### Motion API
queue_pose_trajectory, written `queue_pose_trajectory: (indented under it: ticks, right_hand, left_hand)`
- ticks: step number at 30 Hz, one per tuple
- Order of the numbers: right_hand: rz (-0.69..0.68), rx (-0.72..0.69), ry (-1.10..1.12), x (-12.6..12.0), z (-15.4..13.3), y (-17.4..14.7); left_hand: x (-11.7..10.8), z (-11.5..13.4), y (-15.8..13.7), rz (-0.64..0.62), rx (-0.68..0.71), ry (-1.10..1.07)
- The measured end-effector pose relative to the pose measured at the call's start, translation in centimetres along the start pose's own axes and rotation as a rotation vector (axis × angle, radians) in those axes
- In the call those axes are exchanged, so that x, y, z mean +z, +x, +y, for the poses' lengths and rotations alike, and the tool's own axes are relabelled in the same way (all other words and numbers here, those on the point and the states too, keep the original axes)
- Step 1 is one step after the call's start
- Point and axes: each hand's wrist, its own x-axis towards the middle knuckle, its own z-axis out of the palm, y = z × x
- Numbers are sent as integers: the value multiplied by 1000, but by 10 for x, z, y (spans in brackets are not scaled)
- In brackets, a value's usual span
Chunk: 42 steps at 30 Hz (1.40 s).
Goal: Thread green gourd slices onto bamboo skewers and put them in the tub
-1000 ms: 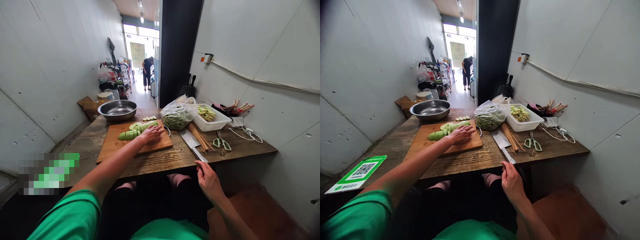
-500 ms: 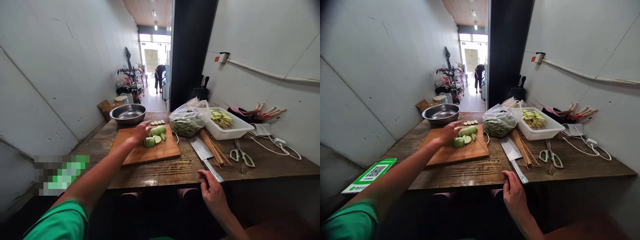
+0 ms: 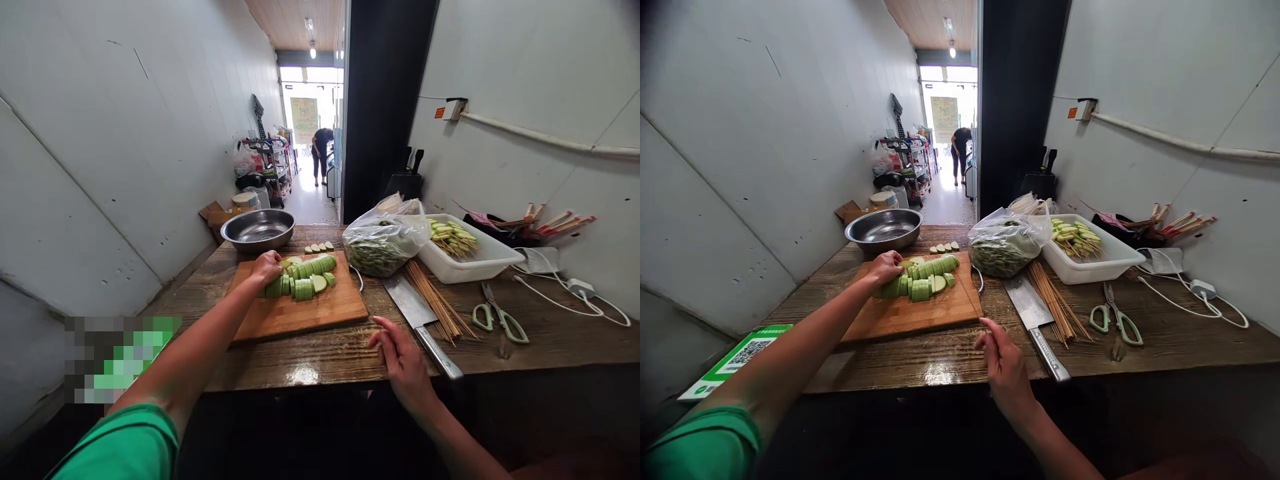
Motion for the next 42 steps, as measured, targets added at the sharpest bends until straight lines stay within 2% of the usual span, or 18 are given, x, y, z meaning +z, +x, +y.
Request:
queue_pose_trajectory:
  ticks: [2,4,7,9,11,14,19,21,26,39,42]
  right_hand:
    - [-30,-12,22,8,-6,10]
    - [-72,-21,40,20,-13,23]
    - [-170,-65,42,46,-22,48]
    - [-217,-130,6,65,-27,66]
    - [-236,-210,-46,84,-30,81]
    - [-285,-312,-169,109,-31,94]
    - [-348,-387,-431,133,-23,88]
    - [-363,-392,-461,136,-20,83]
    - [-431,-336,-408,135,-20,77]
    - [-455,-287,-418,143,-19,77]
    - [-456,-280,-377,140,-19,77]
  left_hand:
    - [0,-2,-6,79,27,-52]
    - [-1,-3,-12,150,35,-210]
    - [-6,-2,-23,259,-68,-757]
    - [-11,-2,-29,261,-173,-1239]
    - [-16,-5,-35,217,-256,-1633]
    - [-21,-17,-40,233,-381,-1908]
    - [-17,-37,-37,286,-653,-1971]
    - [-15,-39,-36,286,-706,-1990]
    - [-13,-33,-38,259,-738,-2032]
    - [-11,-29,-42,250,-708,-2041]
    - [-9,-28,-42,283,-703,-2031]
